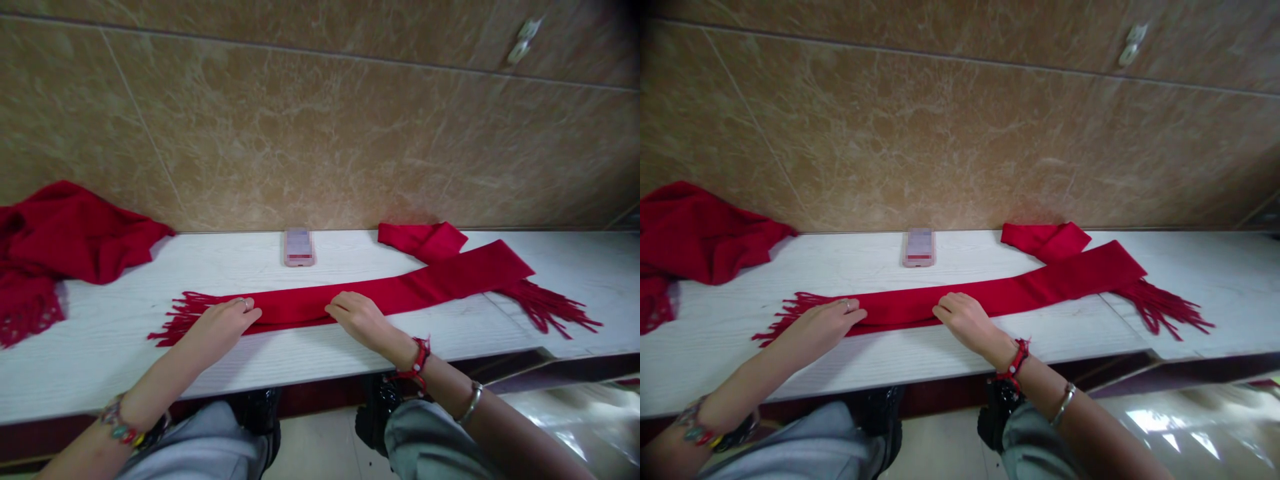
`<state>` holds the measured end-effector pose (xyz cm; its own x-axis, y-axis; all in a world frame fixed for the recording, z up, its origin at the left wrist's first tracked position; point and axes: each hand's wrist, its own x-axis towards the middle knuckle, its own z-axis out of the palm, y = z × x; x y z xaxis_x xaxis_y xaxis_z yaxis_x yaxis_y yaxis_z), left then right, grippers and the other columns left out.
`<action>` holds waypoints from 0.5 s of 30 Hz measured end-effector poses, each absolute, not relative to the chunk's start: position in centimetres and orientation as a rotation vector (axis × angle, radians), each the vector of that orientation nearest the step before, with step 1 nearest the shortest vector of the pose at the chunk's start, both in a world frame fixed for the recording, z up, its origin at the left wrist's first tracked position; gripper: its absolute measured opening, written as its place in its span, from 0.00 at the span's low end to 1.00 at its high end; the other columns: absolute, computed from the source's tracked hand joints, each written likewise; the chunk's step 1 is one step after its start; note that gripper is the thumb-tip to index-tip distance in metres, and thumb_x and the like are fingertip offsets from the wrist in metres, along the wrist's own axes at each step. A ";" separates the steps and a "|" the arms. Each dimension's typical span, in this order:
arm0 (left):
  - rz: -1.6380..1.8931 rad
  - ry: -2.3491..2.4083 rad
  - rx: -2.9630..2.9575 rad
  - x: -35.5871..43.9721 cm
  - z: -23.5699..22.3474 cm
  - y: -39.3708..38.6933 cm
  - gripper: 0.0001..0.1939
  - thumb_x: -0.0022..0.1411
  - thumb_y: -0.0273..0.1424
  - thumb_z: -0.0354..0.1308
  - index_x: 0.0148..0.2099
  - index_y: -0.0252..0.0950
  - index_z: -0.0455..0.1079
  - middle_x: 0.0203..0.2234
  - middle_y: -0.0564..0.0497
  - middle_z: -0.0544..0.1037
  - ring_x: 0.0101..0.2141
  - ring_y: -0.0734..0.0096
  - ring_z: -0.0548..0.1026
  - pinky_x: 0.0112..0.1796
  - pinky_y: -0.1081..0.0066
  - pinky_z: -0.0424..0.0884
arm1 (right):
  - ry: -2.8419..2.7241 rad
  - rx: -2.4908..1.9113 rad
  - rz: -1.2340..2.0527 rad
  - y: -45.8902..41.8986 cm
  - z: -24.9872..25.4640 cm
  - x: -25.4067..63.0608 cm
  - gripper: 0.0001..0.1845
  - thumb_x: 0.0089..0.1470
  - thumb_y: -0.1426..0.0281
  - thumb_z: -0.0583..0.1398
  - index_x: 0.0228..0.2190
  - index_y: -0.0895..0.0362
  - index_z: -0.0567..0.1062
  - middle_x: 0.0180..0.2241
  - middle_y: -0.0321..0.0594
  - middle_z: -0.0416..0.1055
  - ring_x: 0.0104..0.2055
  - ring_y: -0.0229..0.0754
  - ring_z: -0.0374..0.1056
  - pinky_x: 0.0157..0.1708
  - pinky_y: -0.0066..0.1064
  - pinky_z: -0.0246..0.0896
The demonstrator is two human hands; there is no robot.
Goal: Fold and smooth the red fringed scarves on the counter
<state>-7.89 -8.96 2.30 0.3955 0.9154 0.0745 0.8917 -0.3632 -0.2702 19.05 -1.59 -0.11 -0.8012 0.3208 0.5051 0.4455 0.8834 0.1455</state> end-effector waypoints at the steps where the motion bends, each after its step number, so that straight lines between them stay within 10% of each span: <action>1: 0.116 -1.587 -2.384 -8.1 2.2 -9.0 0.19 0.53 0.15 0.45 0.41 0.36 0.69 0.37 0.44 0.74 0.38 0.63 0.73 0.37 0.67 0.70 | -2.572 -0.532 -0.333 -1.6 -0.1 19.1 0.10 0.56 0.75 0.51 0.29 0.60 0.72 0.28 0.41 0.68 0.30 0.38 0.61 0.30 0.29 0.54; 15: 0.028 -1.478 -2.440 -10.6 3.1 -9.2 0.14 0.55 0.16 0.44 0.34 0.35 0.68 0.32 0.47 0.72 0.35 0.66 0.71 0.35 0.69 0.68 | -2.554 -0.468 -0.390 -1.9 -0.1 19.2 0.15 0.58 0.76 0.48 0.24 0.60 0.70 0.22 0.38 0.63 0.26 0.37 0.55 0.27 0.29 0.50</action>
<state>-10.57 -9.21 3.09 0.4739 0.8707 0.1315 0.8652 -0.4327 -0.2535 19.17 -1.87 -0.14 -0.8103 0.2513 0.5295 0.3977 0.8993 0.1819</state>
